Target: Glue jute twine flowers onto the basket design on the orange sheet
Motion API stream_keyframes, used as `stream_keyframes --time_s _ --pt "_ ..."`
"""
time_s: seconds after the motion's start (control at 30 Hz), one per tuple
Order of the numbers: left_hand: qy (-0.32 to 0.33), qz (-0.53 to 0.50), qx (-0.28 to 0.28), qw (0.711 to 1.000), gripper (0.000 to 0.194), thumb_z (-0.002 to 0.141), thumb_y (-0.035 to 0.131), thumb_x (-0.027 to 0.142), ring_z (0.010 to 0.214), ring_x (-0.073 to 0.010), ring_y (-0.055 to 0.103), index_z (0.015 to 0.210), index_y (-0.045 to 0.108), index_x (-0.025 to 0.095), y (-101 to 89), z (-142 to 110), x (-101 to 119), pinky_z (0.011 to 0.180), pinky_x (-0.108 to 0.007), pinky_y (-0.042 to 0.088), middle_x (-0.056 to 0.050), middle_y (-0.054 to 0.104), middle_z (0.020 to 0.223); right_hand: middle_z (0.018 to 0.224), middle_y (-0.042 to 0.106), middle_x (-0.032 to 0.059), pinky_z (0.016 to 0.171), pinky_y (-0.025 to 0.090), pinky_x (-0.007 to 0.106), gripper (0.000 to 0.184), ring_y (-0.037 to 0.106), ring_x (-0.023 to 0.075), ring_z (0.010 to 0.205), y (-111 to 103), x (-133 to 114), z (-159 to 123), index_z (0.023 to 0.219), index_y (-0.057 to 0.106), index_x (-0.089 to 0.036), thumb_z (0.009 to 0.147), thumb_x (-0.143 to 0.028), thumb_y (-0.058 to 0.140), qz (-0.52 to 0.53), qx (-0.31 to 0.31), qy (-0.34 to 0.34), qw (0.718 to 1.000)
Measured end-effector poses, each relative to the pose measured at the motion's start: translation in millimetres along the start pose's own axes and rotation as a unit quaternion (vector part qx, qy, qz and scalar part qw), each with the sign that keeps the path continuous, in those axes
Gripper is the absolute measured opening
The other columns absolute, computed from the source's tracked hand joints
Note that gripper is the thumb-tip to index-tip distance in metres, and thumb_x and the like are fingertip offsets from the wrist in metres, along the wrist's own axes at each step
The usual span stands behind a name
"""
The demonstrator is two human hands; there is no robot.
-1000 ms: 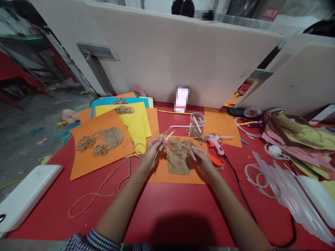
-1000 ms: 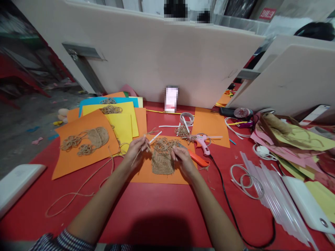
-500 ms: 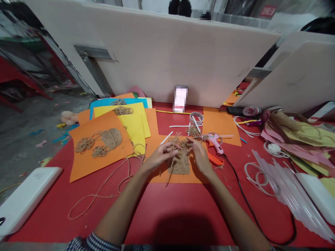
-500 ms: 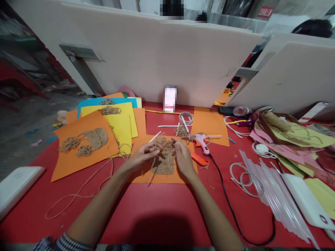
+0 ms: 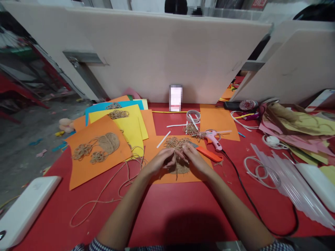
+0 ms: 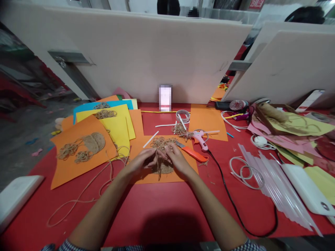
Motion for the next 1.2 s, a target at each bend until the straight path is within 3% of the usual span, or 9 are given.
stream_keyframes --time_s 0.1,0.2,0.33,0.47,0.73,0.97,1.07,1.2 --pt "0.028 0.011 0.026 0.999 0.043 0.092 0.055 0.054 0.045 -0.0071 0.027 0.071 0.056 0.016 -5.2 3.0 1.1 0.048 -0.022 0.026 0.006 0.034 0.050 0.067 0.047 -0.0036 0.049 0.024 0.024 0.044 0.033 0.0087 0.053 13.2 5.9 -1.8 0.079 0.054 -0.021 0.091 -0.063 0.053 -0.004 -0.062 0.030 0.998" --pt "0.062 0.038 0.062 0.995 0.042 0.091 0.056 0.054 0.048 -0.0079 0.029 0.077 0.061 0.015 -12.2 6.3 5.3 0.050 -0.022 0.027 0.006 0.034 0.054 0.069 0.051 -0.0025 0.049 0.019 0.025 0.042 0.032 0.0073 0.052 24.6 15.0 -5.7 0.085 0.058 -0.018 0.089 -0.060 0.059 -0.017 -0.119 0.066 0.990" --pt "0.083 0.126 0.077 0.986 0.041 0.090 0.057 0.054 0.054 -0.0096 0.035 0.085 0.067 0.015 -16.9 8.6 12.9 0.053 -0.023 0.029 0.004 0.041 0.059 0.063 0.041 -0.0058 0.053 0.018 0.025 0.041 0.030 0.0068 0.054 18.1 18.8 -5.2 0.078 0.059 -0.016 0.081 -0.055 0.072 -0.012 -0.093 0.071 0.993" --pt "0.088 0.177 0.063 0.978 0.038 0.092 0.057 0.052 0.066 -0.0106 0.045 0.084 0.065 0.015 -18.5 9.9 14.6 0.059 -0.022 0.034 -0.002 0.053 0.076 0.063 0.042 -0.0056 0.055 0.021 0.025 0.041 0.033 0.0073 0.057 15.3 19.1 -4.7 0.075 0.058 -0.016 0.076 -0.052 0.077 0.002 -0.077 0.073 0.994" --pt "0.048 0.049 0.067 0.995 0.030 0.085 0.068 0.043 0.064 -0.0103 0.049 0.094 0.054 0.018 -23.4 10.0 -2.4 0.061 -0.022 0.039 0.002 0.051 0.072 0.060 0.043 -0.0054 0.054 0.023 0.026 0.029 0.034 0.0088 0.055 17.9 12.3 -7.8 0.071 0.056 -0.019 0.082 -0.041 0.070 -0.051 -0.110 0.065 0.990" --pt "0.027 0.038 0.064 0.997 0.027 0.088 0.063 0.038 0.046 -0.0050 0.031 0.082 0.046 0.018 -25.9 8.4 -4.1 0.046 -0.018 0.021 0.008 0.035 0.059 0.055 0.048 -0.0047 0.053 0.025 0.026 0.023 0.039 0.0098 0.052 12.7 2.9 -10.1 0.067 0.054 -0.020 0.080 -0.033 0.067 -0.051 -0.086 0.073 0.992" --pt "0.033 0.036 0.062 0.997 0.027 0.088 0.064 0.040 0.046 -0.0050 0.033 0.085 0.048 0.018 -31.0 9.7 -2.9 0.045 -0.018 0.025 0.008 0.035 0.059 0.057 0.047 -0.0050 0.054 0.026 0.025 0.020 0.039 0.0097 0.053 11.3 0.5 -10.5 0.068 0.056 -0.020 0.078 -0.032 0.069 -0.018 -0.077 0.079 0.994" --pt "0.026 0.051 0.037 0.998 0.032 0.086 0.066 0.045 0.048 -0.0081 0.045 0.090 0.049 0.018 -31.8 10.8 -1.4 0.051 -0.020 0.039 0.009 0.035 0.057 0.061 0.046 -0.0047 0.056 0.026 0.025 0.023 0.038 0.0095 0.057 4.4 -5.9 -8.8 0.065 0.055 -0.019 0.073 -0.031 0.073 0.004 -0.040 0.059 0.997"
Point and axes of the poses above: each hand's wrist, its own z-axis towards the middle knuckle, its own y-axis out of the palm, x = y × z, the point moved 10 cm from there along z, towards the middle knuckle
